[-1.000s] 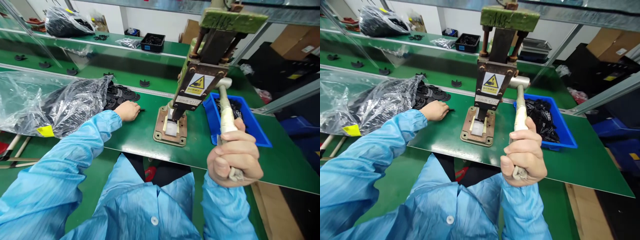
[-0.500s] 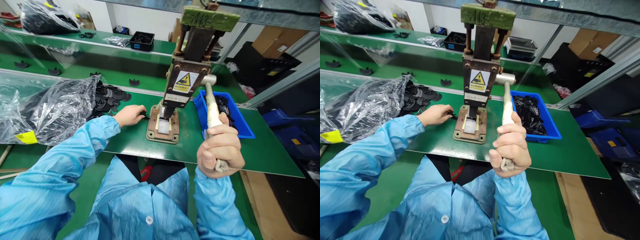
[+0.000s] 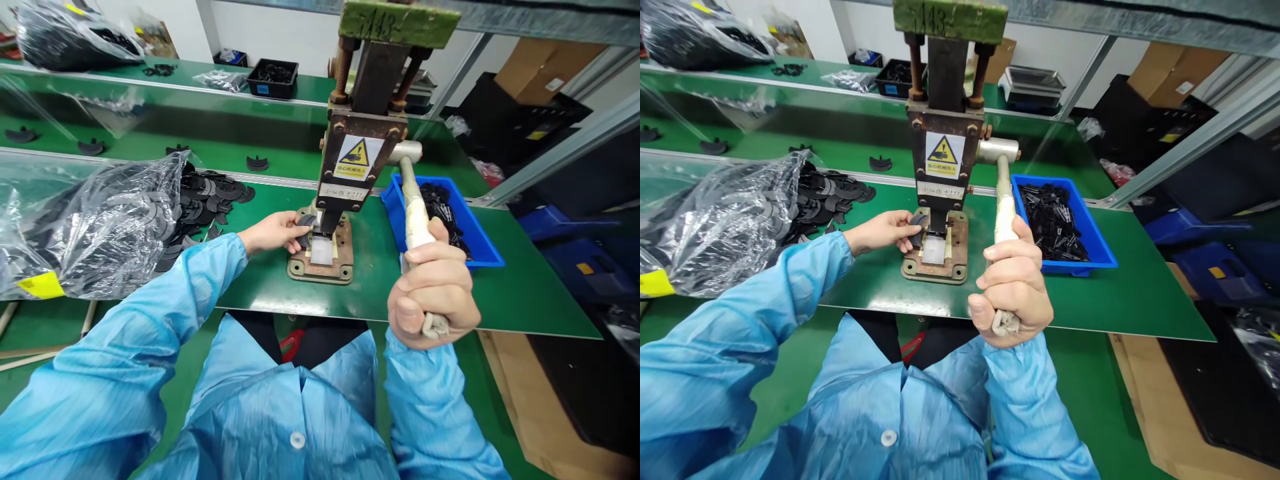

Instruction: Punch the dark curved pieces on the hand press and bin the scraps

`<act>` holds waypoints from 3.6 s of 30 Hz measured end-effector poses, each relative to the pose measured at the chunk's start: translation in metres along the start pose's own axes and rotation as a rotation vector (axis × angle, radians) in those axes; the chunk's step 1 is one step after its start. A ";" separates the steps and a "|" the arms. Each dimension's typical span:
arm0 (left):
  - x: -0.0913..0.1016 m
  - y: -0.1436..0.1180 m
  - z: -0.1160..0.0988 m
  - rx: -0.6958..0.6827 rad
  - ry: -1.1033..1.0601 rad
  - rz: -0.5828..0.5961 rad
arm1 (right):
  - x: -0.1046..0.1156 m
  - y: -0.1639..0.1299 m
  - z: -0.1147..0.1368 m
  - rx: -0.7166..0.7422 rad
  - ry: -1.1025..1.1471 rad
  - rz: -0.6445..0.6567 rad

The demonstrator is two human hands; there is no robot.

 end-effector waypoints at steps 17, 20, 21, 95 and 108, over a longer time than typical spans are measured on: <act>-0.022 0.026 -0.022 0.229 0.207 0.000 | -0.001 -0.001 0.002 -0.034 0.028 -0.005; -0.023 0.029 -0.023 0.271 0.212 0.003 | 0.000 -0.001 0.002 -0.025 0.014 -0.021; -0.024 0.029 -0.023 0.284 0.207 0.011 | 0.000 -0.001 0.002 -0.024 0.010 -0.024; 0.000 0.014 -0.010 -0.104 0.072 -0.100 | -0.001 -0.003 -0.008 0.017 -0.038 -0.090; 0.005 0.026 -0.010 0.055 0.068 0.049 | -0.003 0.000 -0.003 -0.003 -0.070 -0.109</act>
Point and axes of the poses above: each hand's wrist, its own y-axis towards the middle knuckle, its own x-axis out of the back of the hand, z = x × y, the point moved 5 cm from there along y, towards the middle knuckle, and after that the axes turned 6 degrees about z, right-handed, at the moved point
